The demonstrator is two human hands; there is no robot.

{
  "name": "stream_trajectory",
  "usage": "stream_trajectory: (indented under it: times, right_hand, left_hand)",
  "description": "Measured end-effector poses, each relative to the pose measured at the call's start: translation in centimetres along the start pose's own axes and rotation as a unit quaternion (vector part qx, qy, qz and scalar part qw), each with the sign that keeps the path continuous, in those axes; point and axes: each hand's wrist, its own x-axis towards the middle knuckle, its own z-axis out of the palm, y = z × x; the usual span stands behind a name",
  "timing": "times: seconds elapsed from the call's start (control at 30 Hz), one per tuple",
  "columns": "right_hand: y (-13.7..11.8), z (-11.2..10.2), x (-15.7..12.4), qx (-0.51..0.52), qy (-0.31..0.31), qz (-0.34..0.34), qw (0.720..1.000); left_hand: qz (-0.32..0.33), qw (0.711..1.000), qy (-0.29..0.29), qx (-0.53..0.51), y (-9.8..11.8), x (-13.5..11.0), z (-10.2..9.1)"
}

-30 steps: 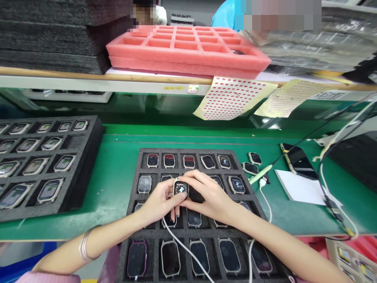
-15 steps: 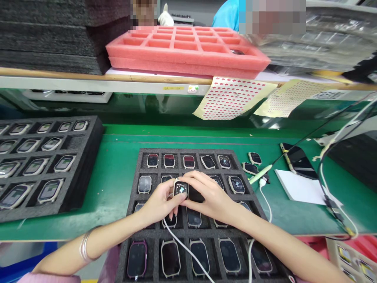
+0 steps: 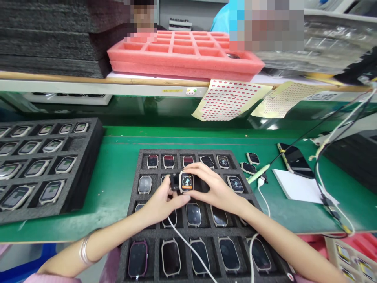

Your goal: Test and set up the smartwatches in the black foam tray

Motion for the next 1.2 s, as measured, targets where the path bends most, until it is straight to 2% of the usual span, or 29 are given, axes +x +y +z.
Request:
stream_trajectory:
  times: [0.13, 0.2, 0.3, 0.4, 0.63, 0.77, 0.9, 1.0, 1.1, 1.2]
  right_hand:
    - [0.9, -0.9, -0.7, -0.096, -0.052, 0.036, 0.993]
    - [1.1, -1.1, -1.1, -0.139, -0.084, 0.033, 0.986]
    - [0.7, -1.1, -0.7, -0.169, -0.093, 0.010, 0.981]
    - [-0.2, -0.4, 1.2, -0.189, -0.104, -0.036, 0.976]
    - [-0.9, 2.4, 6.2, -0.271, -0.203, -0.092, 0.937]
    - [-0.2, 2.6, 6.4, -0.232, -0.200, -0.070, 0.949]
    - [-0.1, 1.7, 5.4, -0.136, -0.102, 0.009, 0.985]
    - [-1.1, 0.8, 4.8, -0.063, -0.035, 0.044, 0.996]
    - [-2.3, 0.8, 4.6, -0.035, -0.071, 0.002, 0.997]
    - [-3.0, 1.6, 4.6, -0.062, -0.122, -0.062, 0.989]
  left_hand:
    - [-0.037, 0.995, 0.097, -0.013, 0.5, -1.0, -1.1]
    - [-0.044, 0.994, 0.097, -0.007, 0.5, -1.8, -1.6]
    - [-0.057, 0.995, 0.077, -0.013, 0.2, -2.8, -2.1]
    - [-0.047, 0.995, 0.089, -0.025, -0.3, -3.3, -2.1]
    - [-0.012, 0.994, 0.096, -0.059, -1.0, -3.5, -2.5]
    - [-0.011, 0.990, 0.097, -0.097, -1.3, -3.4, -2.8]
    - [-0.003, 0.986, 0.100, -0.137, -1.2, -3.1, -3.0]
    - [-0.008, 0.989, 0.072, -0.128, -0.9, -3.1, -3.0]
    - [-0.021, 0.993, 0.024, -0.115, -0.9, -3.1, -3.0]
    - [-0.024, 0.994, 0.020, -0.107, -0.9, -3.1, -2.8]
